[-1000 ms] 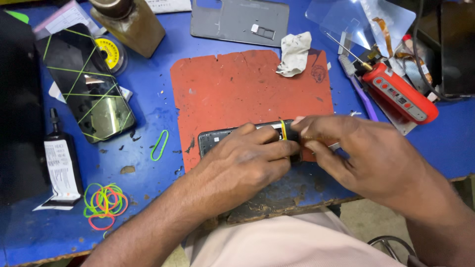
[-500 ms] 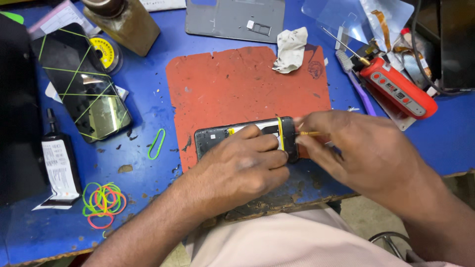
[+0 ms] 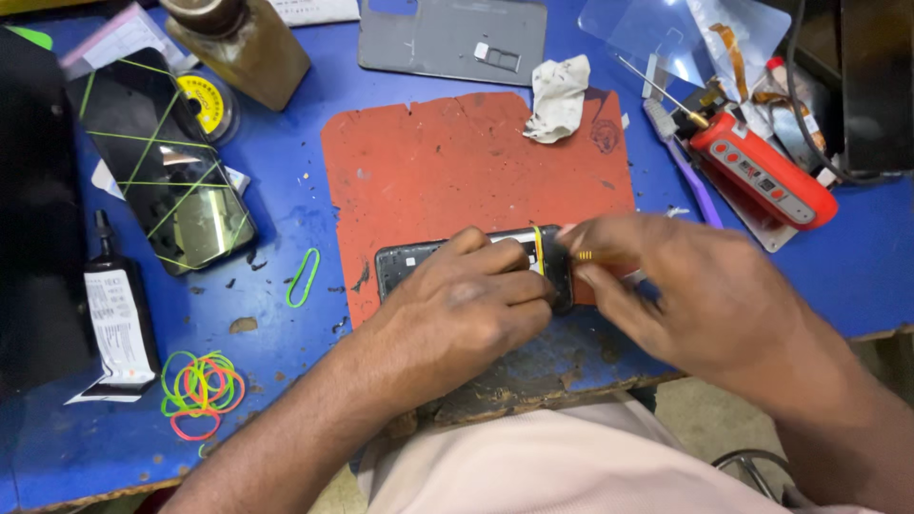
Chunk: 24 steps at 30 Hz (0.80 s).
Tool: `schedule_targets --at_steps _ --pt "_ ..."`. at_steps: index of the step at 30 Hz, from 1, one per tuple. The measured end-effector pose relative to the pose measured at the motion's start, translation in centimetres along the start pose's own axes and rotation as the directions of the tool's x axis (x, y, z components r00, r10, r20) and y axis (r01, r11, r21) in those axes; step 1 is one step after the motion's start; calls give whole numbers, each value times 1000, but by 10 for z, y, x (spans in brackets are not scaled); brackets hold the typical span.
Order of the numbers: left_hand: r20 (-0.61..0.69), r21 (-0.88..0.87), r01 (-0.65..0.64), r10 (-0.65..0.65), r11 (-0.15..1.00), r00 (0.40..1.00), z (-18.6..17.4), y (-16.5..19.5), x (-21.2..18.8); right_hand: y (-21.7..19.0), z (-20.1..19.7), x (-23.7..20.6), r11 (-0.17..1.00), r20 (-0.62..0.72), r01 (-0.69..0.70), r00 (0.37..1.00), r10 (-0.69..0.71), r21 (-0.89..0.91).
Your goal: The person disassembles a smartphone, removes the battery, and uses a screwdriver and a heat gun to work on the internal components. They then reassemble the phone and test it by turning it on.
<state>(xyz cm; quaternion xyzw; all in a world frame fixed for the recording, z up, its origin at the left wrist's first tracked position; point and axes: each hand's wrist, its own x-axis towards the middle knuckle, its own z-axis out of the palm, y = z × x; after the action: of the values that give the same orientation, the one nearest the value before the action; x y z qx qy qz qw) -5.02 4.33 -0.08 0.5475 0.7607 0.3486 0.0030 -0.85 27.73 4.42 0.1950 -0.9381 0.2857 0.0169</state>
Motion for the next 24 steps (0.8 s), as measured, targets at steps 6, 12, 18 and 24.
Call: schedule_targets --at_steps 6,12,18,24 --pt "-29 5 25 -24 1000 999 0 1 0 4 0 -3 999 16 -29 999 29 -24" --pt "-16 -49 69 -70 996 997 3 -1 -1 0 0 -5 987 5 -155 988 155 31" --pt "-38 -104 150 -154 983 987 7 -3 0 2 0 -19 812 -261 43 956 136 582" --pt "-43 -165 205 -215 965 976 9 -2 2 3 30 -53 771 -290 117 953 91 626"
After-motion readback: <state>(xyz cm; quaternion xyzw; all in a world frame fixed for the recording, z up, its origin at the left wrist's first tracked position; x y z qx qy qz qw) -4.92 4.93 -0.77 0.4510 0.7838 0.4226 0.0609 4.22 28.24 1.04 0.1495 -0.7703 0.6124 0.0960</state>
